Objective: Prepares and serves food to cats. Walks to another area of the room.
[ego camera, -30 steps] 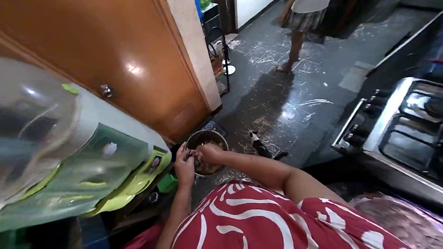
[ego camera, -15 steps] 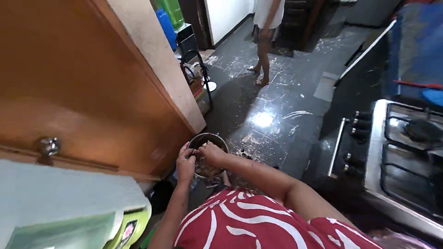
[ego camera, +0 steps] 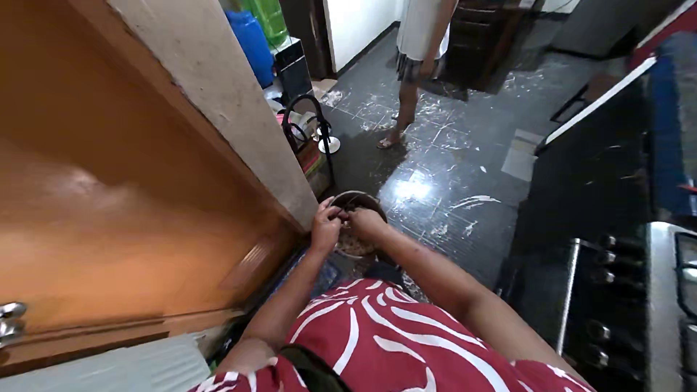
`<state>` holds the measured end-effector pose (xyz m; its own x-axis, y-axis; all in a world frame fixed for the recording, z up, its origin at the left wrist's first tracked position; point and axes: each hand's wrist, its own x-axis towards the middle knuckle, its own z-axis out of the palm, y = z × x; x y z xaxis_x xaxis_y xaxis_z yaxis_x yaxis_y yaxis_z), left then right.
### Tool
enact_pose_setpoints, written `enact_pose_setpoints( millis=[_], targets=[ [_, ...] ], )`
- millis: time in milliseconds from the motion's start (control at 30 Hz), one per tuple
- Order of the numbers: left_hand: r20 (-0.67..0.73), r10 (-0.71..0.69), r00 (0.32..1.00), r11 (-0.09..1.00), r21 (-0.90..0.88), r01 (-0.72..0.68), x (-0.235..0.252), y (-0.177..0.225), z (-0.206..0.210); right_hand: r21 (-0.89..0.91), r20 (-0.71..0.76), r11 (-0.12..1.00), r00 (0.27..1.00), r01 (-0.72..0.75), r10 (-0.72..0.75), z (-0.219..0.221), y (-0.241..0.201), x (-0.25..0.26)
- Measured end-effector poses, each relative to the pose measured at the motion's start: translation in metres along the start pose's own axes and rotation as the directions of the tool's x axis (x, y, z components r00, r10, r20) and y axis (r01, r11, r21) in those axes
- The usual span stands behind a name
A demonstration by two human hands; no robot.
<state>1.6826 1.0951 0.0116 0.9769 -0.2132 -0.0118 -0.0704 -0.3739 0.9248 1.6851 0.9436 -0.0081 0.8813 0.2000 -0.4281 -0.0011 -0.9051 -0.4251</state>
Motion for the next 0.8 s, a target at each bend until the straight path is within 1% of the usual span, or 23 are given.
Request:
enact_pose_setpoints(
  millis=[100, 167, 233, 300, 333, 400, 467, 500, 533, 567, 600, 633, 700, 767, 800],
  targets=[
    [-0.059, -0.051, 0.997, 0.996, -0.070, 0.047, 0.053, 0.001, 0.020, 0.081, 0.065, 0.989, 0.991, -0.120, 0.115, -0.035, 0.030, 0.029],
    [-0.067, -0.049, 0.997, 0.993, -0.111, 0.041, 0.086, 0.004, 0.038, 0.248, 0.097, 0.960, 0.989, -0.130, 0.109, -0.059, 0.056, 0.051],
    [-0.044, -0.026, 0.999, 0.992, -0.123, 0.021, 0.121, 0.013, 0.058, 0.480, 0.122, 0.869, 0.990, -0.119, 0.068, -0.078, 0.084, 0.075],
    [-0.024, 0.021, 0.999, 0.991, -0.130, -0.024, 0.157, 0.021, 0.086, 0.680, 0.142, 0.720, 0.988, -0.139, 0.056, -0.098, 0.112, 0.098],
    [-0.012, 0.044, 0.999, 0.990, -0.131, -0.045, 0.175, 0.022, 0.103, 0.775, 0.140, 0.616, 0.989, -0.145, 0.056, -0.103, 0.129, 0.112],
    [0.005, 0.080, 0.997, 0.988, -0.137, -0.078, 0.217, 0.031, 0.135, 0.924, 0.141, 0.355, 0.989, -0.144, 0.035, -0.125, 0.158, 0.136],
    [0.027, 0.058, 0.998, 0.991, -0.120, -0.054, 0.256, 0.045, 0.161, 0.989, 0.127, 0.072, 0.991, -0.129, 0.037, -0.154, 0.177, 0.153],
    [0.036, 0.036, 0.999, 0.993, -0.114, -0.031, 0.271, 0.051, 0.171, 0.991, 0.130, -0.031, 0.989, -0.128, 0.068, -0.164, 0.187, 0.160],
    [0.039, 0.018, 0.999, 0.993, -0.114, -0.014, 0.286, 0.058, 0.180, 0.990, 0.126, -0.079, 0.986, -0.118, 0.106, -0.175, 0.198, 0.170],
    [0.032, 0.013, 0.999, 0.993, -0.116, -0.009, 0.303, 0.065, 0.188, 0.992, 0.115, -0.073, 0.982, -0.105, 0.147, -0.188, 0.209, 0.181],
    [0.026, 0.015, 1.000, 0.993, -0.119, -0.012, 0.317, 0.071, 0.193, 0.995, 0.100, -0.018, 0.976, -0.099, 0.192, -0.201, 0.219, 0.192],
    [0.013, 0.017, 1.000, 0.993, -0.117, -0.015, 0.330, 0.074, 0.197, 0.991, 0.082, 0.081, 0.967, -0.104, 0.240, -0.214, 0.229, 0.203],
    [-0.010, 0.013, 1.000, 0.994, -0.110, -0.014, 0.356, 0.076, 0.205, 0.936, 0.037, 0.320, 0.947, -0.144, 0.319, -0.236, 0.255, 0.226],
    [-0.014, 0.002, 1.000, 0.992, -0.125, -0.004, 0.378, 0.075, 0.210, 0.843, -0.047, 0.520, 0.943, -0.140, 0.329, -0.252, 0.279, 0.245],
    [-0.016, -0.005, 1.000, 0.992, -0.127, 0.003, 0.389, 0.075, 0.212, 0.791, -0.084, 0.599, 0.945, -0.129, 0.315, -0.259, 0.290, 0.252]
  ],
)
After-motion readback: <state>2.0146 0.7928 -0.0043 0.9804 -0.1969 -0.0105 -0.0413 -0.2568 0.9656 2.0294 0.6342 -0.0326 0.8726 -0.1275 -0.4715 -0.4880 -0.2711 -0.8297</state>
